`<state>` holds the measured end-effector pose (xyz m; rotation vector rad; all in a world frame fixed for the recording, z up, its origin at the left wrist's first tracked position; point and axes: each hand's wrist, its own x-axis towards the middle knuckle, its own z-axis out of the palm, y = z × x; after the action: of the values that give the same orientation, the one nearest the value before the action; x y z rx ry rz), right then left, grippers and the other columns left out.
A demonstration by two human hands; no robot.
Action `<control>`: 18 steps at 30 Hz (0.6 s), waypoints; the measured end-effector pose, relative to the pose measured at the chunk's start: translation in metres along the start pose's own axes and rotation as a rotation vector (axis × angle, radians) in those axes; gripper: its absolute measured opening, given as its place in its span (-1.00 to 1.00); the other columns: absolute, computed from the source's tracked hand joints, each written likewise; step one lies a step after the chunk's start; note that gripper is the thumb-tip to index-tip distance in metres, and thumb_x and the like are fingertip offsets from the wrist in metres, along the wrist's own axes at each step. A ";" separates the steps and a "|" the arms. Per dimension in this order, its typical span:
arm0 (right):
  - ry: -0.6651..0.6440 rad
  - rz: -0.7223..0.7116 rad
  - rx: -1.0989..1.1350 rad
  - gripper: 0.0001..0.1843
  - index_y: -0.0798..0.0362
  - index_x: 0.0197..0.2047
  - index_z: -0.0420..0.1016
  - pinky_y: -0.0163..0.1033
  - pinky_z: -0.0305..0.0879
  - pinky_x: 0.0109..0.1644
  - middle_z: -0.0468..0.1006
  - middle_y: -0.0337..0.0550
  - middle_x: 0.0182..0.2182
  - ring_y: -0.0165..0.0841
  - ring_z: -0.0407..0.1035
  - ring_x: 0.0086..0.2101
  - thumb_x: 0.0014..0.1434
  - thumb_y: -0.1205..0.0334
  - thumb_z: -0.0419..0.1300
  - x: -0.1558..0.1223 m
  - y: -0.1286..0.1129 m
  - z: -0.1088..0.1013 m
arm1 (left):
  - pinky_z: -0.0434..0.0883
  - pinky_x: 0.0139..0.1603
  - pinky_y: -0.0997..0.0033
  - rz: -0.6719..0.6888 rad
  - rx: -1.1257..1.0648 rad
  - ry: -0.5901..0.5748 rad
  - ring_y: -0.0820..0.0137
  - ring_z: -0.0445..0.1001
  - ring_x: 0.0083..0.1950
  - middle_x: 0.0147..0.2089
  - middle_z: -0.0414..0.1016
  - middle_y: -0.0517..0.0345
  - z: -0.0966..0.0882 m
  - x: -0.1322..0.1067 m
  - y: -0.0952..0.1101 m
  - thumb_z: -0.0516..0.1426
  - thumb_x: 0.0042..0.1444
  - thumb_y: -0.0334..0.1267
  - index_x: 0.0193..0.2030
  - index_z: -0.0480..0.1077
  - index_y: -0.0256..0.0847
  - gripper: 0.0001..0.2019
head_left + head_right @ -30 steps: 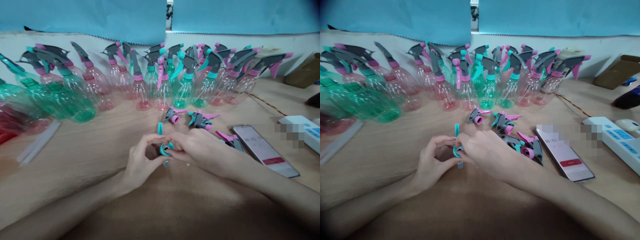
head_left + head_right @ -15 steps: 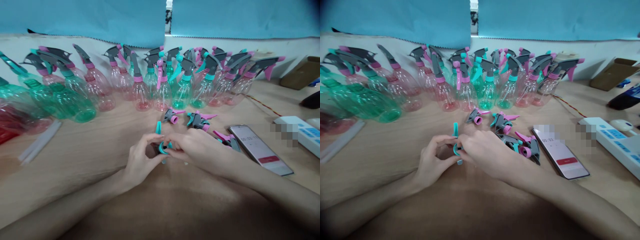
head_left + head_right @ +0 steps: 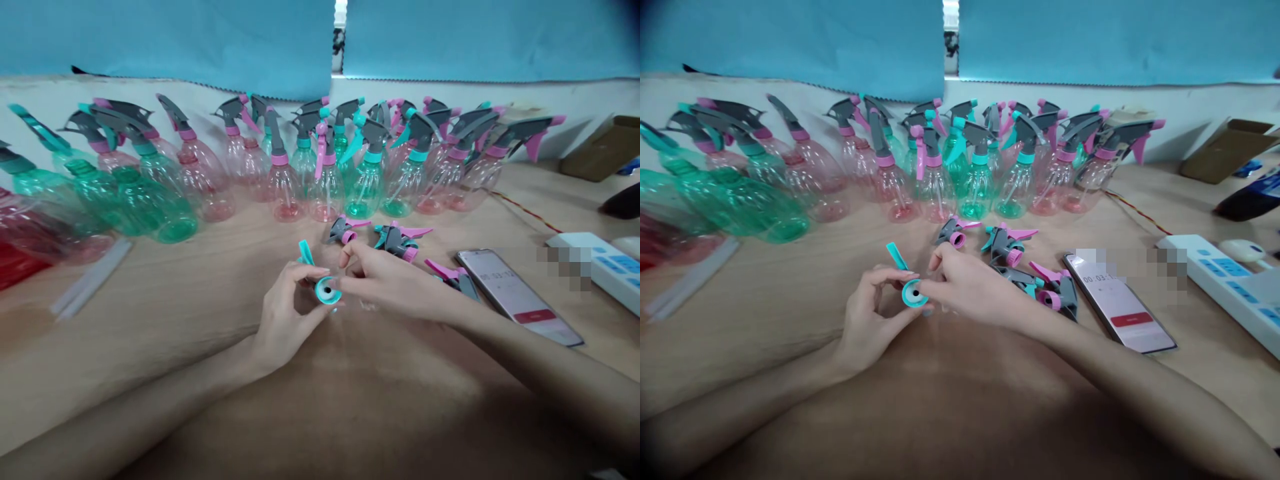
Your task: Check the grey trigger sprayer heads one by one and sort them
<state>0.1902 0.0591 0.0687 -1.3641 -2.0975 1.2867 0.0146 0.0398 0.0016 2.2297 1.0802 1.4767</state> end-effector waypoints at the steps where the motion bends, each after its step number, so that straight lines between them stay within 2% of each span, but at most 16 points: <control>1: -0.032 0.002 0.047 -0.79 -0.02 -0.30 0.09 -0.34 0.06 -0.52 0.37 -0.38 -0.53 -0.48 0.22 -0.52 0.09 0.15 0.10 0.001 0.000 -0.001 | 0.40 -0.20 0.42 0.004 -0.002 -0.002 0.43 0.42 -0.22 -0.19 0.44 0.14 0.000 0.000 0.001 0.28 -0.04 -0.38 -0.10 0.28 -0.17 -0.63; 5: -0.111 0.002 0.147 -0.75 -0.01 -0.26 0.08 -0.34 0.07 -0.50 0.37 -0.38 -0.50 -0.48 0.23 -0.52 0.06 0.20 0.12 0.002 -0.002 -0.001 | 0.40 -0.19 0.40 0.022 -0.009 -0.020 0.42 0.43 -0.22 -0.20 0.45 0.14 -0.001 0.000 0.001 0.26 -0.01 -0.41 -0.09 0.28 -0.16 -0.65; 8: -0.113 0.012 0.144 -0.72 -0.01 -0.22 0.07 -0.33 0.06 -0.48 0.34 -0.39 -0.51 -0.47 0.22 -0.50 0.06 0.19 0.13 0.002 -0.003 0.002 | 0.40 -0.21 0.39 0.022 0.003 -0.027 0.41 0.43 -0.23 -0.20 0.46 0.14 -0.002 0.000 0.000 0.26 -0.02 -0.41 -0.10 0.28 -0.16 -0.65; 13: 0.013 0.047 0.026 -0.70 -0.01 -0.21 0.10 -0.30 0.11 -0.44 0.32 -0.39 -0.53 -0.43 0.22 -0.49 0.02 0.16 0.13 0.002 -0.002 0.010 | 0.40 -0.19 0.37 0.035 0.035 -0.064 0.38 0.45 -0.19 -0.21 0.48 0.16 -0.003 -0.002 0.001 0.25 0.00 -0.42 -0.09 0.30 -0.13 -0.66; 15: 0.066 0.038 -0.003 -0.74 0.00 -0.22 0.12 -0.28 0.14 -0.42 0.35 -0.35 -0.51 -0.42 0.25 -0.48 0.06 0.12 0.08 0.002 -0.002 0.012 | 0.41 -0.19 0.38 0.028 0.051 -0.059 0.38 0.46 -0.19 -0.21 0.48 0.16 -0.003 -0.002 0.002 0.24 0.00 -0.42 -0.09 0.30 -0.13 -0.66; 18: 0.078 0.049 0.001 -0.82 0.02 -0.21 0.13 -0.28 0.17 -0.43 0.36 -0.32 -0.51 -0.41 0.28 -0.49 0.13 0.14 -0.03 0.001 -0.004 0.013 | 0.42 -0.22 0.41 -0.007 0.066 -0.035 0.40 0.48 -0.21 -0.19 0.48 0.17 -0.002 -0.001 0.002 0.24 -0.01 -0.42 -0.09 0.29 -0.12 -0.65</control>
<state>0.1788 0.0524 0.0646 -1.4495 -2.0237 1.2321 0.0135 0.0375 0.0029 2.2850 1.1406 1.4129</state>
